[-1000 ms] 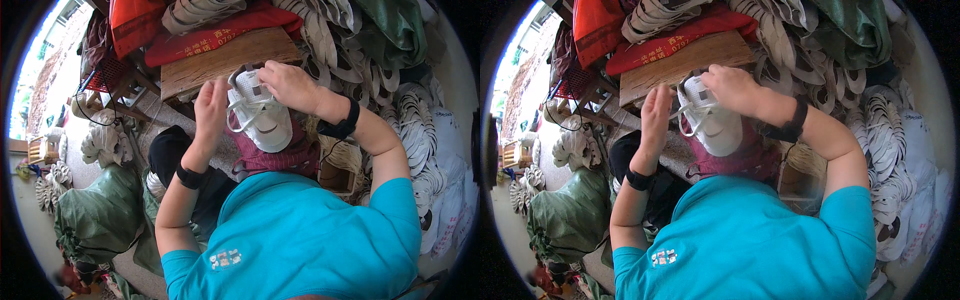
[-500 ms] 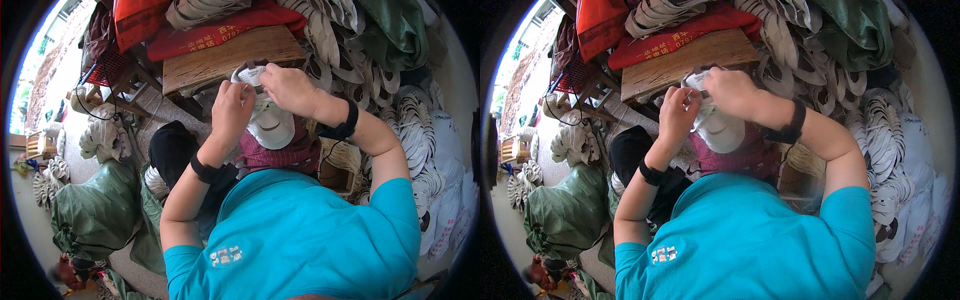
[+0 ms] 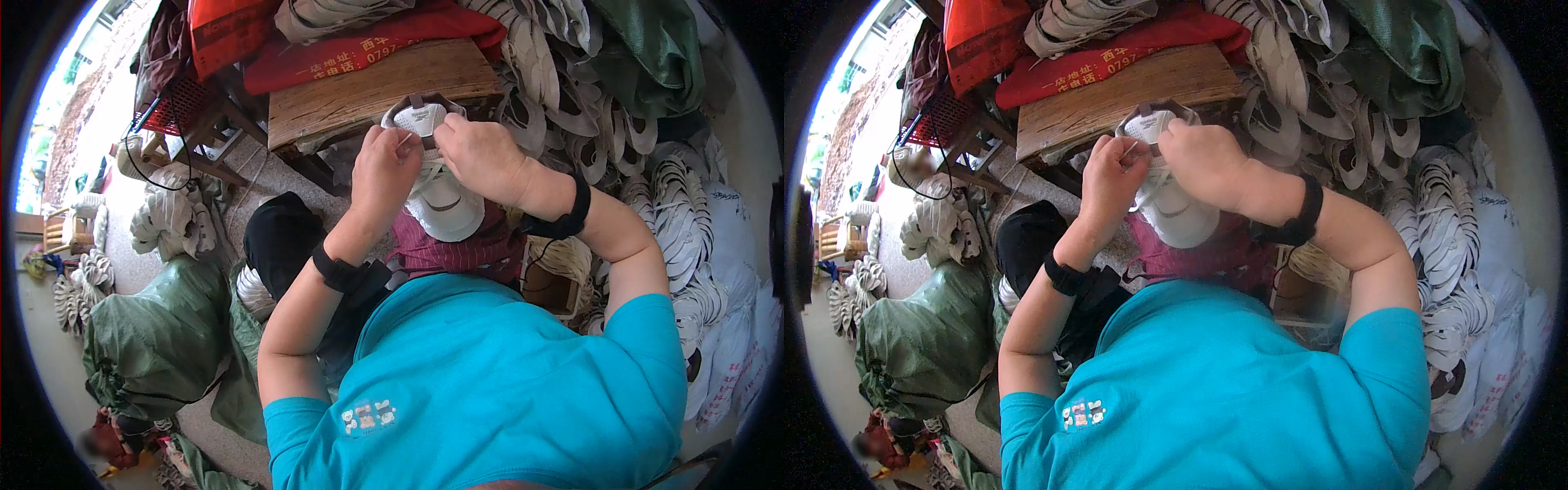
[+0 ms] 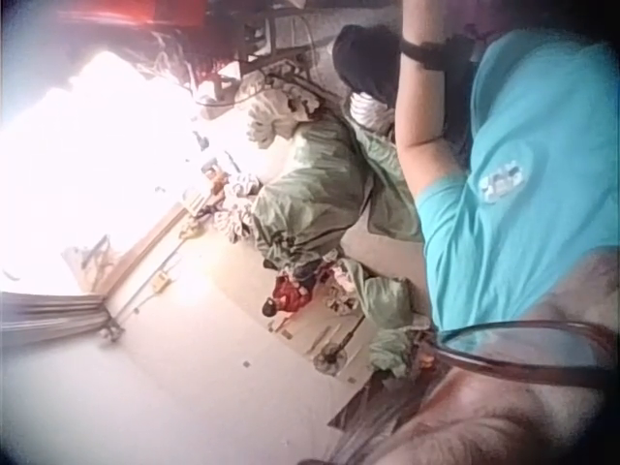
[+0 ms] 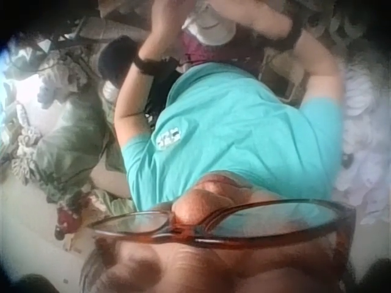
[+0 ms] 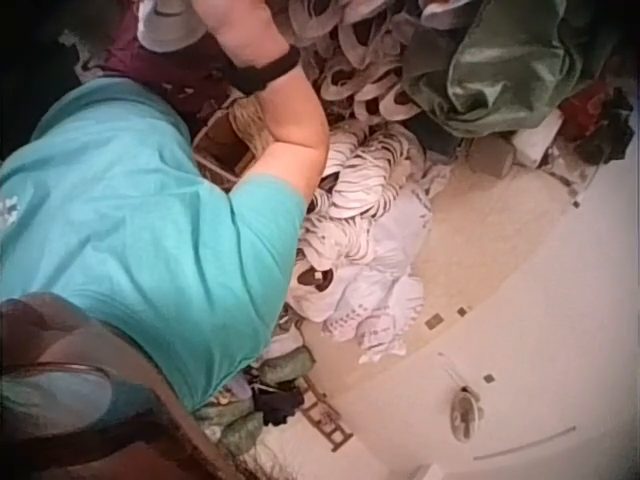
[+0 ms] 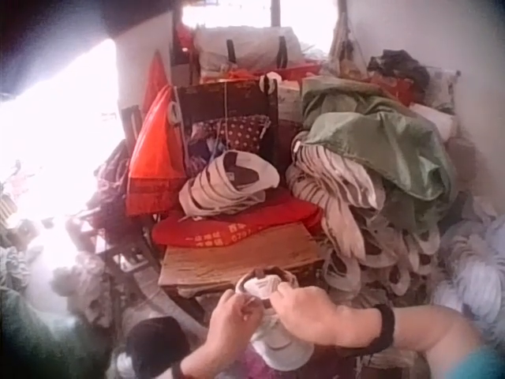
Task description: Lacing and organizing shoe components in a manufacturing setting.
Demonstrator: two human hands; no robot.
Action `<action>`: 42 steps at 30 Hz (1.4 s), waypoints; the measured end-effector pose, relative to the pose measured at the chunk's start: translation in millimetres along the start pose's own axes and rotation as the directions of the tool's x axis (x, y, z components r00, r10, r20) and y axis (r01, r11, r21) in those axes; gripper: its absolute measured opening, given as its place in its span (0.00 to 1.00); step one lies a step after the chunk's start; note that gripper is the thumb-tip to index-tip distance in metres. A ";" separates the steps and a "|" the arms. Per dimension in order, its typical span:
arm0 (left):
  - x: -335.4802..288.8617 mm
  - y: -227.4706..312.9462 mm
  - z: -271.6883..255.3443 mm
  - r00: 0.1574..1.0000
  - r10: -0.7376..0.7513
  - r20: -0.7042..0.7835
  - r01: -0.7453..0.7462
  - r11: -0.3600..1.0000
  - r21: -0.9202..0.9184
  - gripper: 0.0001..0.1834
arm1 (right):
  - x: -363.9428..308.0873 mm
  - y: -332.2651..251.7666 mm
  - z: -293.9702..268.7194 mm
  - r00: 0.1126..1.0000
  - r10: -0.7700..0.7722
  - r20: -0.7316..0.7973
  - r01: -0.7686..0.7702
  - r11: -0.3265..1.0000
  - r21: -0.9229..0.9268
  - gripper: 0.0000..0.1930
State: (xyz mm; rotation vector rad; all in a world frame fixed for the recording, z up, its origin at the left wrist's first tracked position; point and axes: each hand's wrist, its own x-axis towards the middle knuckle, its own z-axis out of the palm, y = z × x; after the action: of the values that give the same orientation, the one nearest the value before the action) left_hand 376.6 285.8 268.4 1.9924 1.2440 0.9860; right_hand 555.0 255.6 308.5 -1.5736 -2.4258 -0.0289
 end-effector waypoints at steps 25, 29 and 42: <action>1.3 7.1 -3.6 0.997 0.078 0.009 -0.078 0.983 0.168 0.10 | 20.7 20.0 13.3 0.986 0.167 -0.009 -0.121 0.748 0.652 0.08; 0.3 8.2 -2.5 0.998 0.066 0.006 -0.066 0.980 0.189 0.11 | 16.1 17.1 5.8 0.993 0.111 -0.028 -0.084 0.873 0.480 0.10; 5.1 9.3 -11.7 0.991 0.125 0.047 -0.134 0.938 0.319 0.08 | 14.3 8.0 6.9 0.980 0.182 -0.081 -0.095 0.787 0.609 0.11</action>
State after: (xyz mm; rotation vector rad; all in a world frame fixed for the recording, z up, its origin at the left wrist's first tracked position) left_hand 373.0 287.9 283.6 2.3562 1.3431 0.8570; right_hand 555.3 272.8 304.0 -1.3750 -1.9198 0.5906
